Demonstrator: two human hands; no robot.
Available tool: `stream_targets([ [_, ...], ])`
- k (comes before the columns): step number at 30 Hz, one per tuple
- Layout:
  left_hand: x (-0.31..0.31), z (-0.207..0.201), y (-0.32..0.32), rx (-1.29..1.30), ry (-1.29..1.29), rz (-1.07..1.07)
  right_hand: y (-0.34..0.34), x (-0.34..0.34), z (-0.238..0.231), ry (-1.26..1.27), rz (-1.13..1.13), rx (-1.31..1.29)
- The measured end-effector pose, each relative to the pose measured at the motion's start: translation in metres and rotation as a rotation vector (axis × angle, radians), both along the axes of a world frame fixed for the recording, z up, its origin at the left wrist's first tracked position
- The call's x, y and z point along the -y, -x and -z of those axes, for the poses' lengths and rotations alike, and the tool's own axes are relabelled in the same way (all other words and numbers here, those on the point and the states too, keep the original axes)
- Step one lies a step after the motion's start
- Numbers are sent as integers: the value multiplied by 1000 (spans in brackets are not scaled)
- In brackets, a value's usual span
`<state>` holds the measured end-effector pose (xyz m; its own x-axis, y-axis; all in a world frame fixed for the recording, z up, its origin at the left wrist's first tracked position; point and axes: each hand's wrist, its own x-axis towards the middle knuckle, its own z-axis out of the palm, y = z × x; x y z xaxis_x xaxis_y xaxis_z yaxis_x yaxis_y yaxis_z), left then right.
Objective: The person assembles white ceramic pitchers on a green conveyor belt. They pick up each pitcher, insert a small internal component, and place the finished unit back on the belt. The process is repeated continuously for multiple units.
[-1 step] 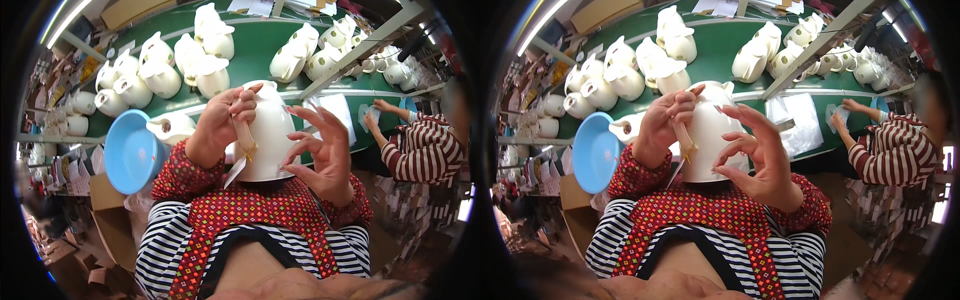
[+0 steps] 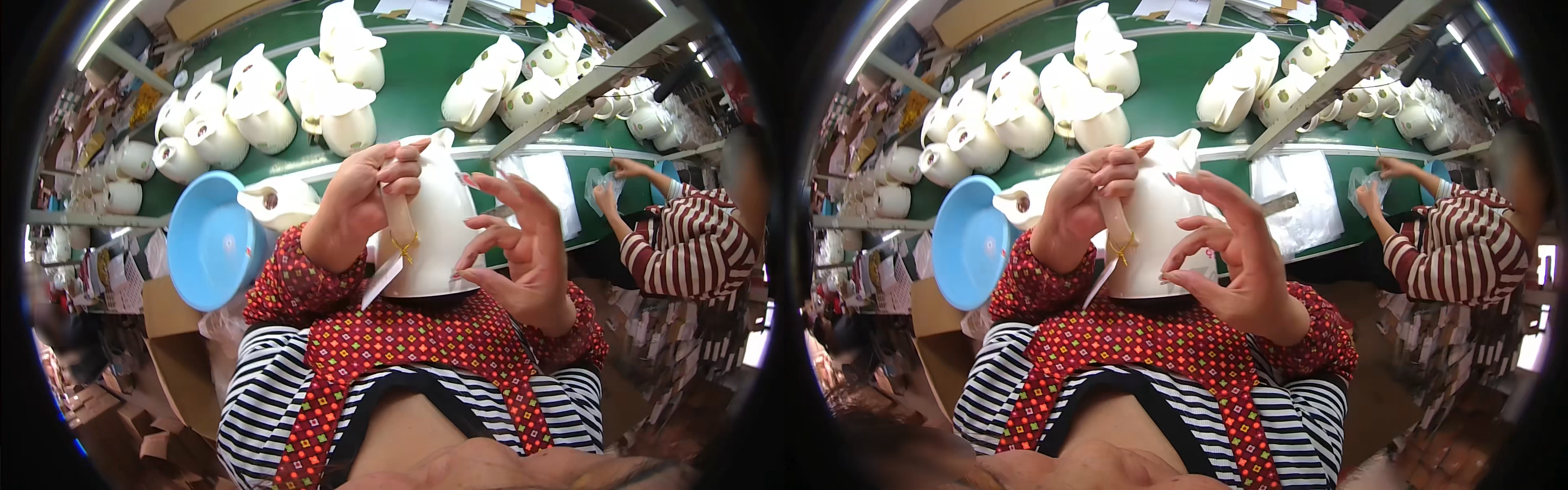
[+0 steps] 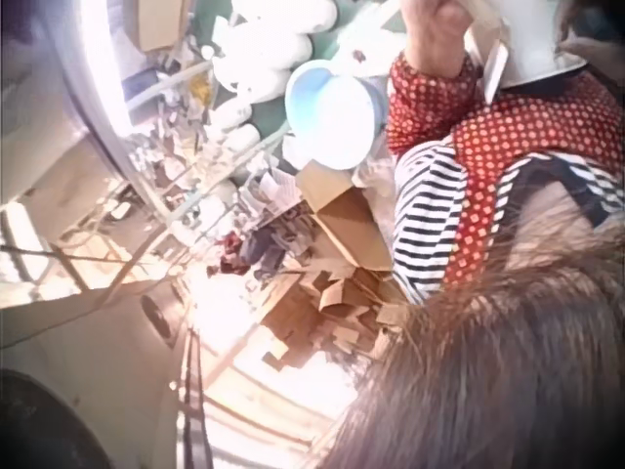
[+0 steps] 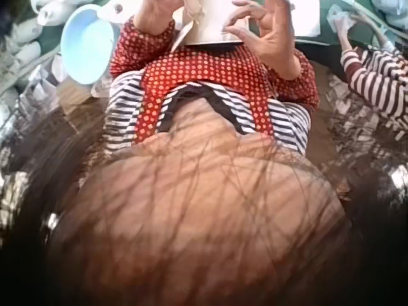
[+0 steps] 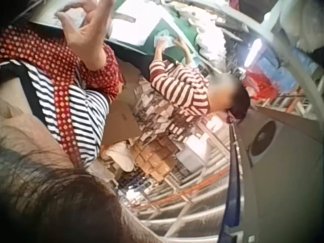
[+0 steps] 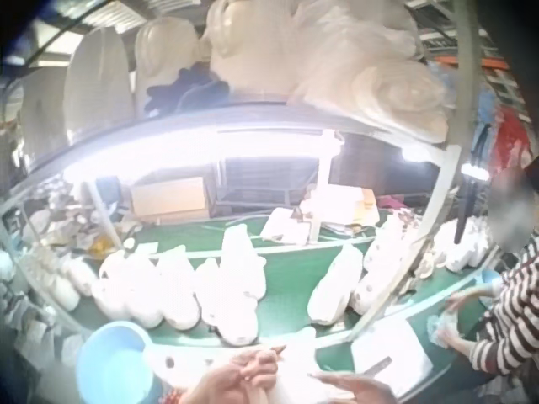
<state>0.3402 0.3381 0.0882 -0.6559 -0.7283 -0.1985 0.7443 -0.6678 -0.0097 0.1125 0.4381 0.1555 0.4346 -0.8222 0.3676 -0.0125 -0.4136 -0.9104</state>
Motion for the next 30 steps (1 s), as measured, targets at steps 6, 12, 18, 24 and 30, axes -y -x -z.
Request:
stream_targets([
  [6, -8, 25, 4, 11, 0, -15, -19, -12, 19, -61, -29, -90],
  [12, -18, 16, 3, 61, -19, -60, -30, -17, 29, -71, -45, -194],
  [18, -18, 17, 2, 114, 40, -62, -38, -17, 37, -25, 1, -203],
  [24, -17, 10, 5, 156, 30, -105, -40, -13, 44, 75, 45, -252],
  [30, -14, 11, 5, 164, 34, -108, -37, -10, 52, 178, 61, -316],
])
